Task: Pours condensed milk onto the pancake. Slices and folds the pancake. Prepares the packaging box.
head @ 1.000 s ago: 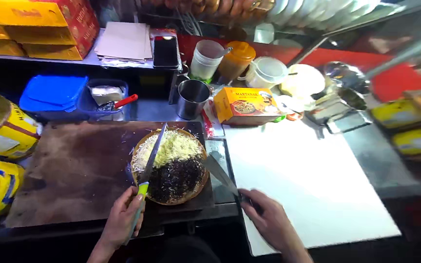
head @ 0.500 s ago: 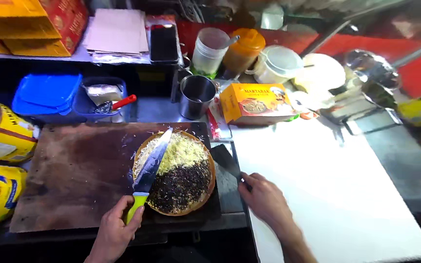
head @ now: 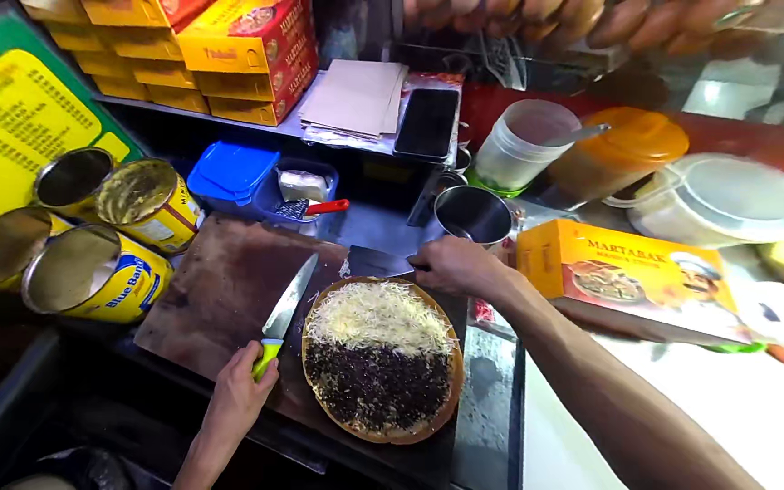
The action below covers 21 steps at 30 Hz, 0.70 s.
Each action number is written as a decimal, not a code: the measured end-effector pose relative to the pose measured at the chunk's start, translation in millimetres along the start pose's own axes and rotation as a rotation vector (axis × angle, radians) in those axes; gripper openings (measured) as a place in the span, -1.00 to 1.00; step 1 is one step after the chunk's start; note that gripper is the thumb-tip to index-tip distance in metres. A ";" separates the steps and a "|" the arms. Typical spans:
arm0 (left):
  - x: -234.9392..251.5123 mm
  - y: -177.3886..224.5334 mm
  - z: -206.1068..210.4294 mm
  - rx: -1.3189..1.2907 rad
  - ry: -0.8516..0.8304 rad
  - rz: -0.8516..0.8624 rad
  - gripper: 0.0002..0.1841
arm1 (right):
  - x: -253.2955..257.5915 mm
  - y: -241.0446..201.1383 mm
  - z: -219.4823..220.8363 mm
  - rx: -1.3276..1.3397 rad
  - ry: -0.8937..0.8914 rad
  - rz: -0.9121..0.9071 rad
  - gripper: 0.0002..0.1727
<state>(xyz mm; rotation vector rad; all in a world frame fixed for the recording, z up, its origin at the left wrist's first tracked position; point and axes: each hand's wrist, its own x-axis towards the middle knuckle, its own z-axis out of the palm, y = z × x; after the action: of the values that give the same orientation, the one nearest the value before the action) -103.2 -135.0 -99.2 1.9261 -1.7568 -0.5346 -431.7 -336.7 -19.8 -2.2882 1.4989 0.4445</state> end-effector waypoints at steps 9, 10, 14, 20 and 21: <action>-12.3 18.8 10.3 0.089 0.002 -0.025 -0.74 | 10.0 -55.2 1.5 0.101 0.004 -0.002 -0.66; -14.8 19.4 10.1 0.083 0.023 -0.011 -0.74 | 3.4 -58.6 -1.9 0.105 -0.005 0.008 -0.65; -27.7 23.5 2.1 0.086 0.129 0.118 -0.74 | -44.1 -64.6 -25.5 0.061 0.024 0.038 -0.69; -65.8 59.7 -22.5 -0.010 0.088 0.320 -0.73 | -125.1 -123.0 -77.9 -0.163 -0.010 0.171 -0.76; -67.8 61.3 -18.4 -0.014 0.064 0.349 -0.76 | -130.7 -136.7 -82.4 -0.172 -0.034 0.180 -0.81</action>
<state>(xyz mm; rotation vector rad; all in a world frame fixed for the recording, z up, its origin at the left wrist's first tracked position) -149.0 -70.0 -50.5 1.5587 -1.9822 -0.3536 -351.2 -219.8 129.9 -2.2667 1.7176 0.6837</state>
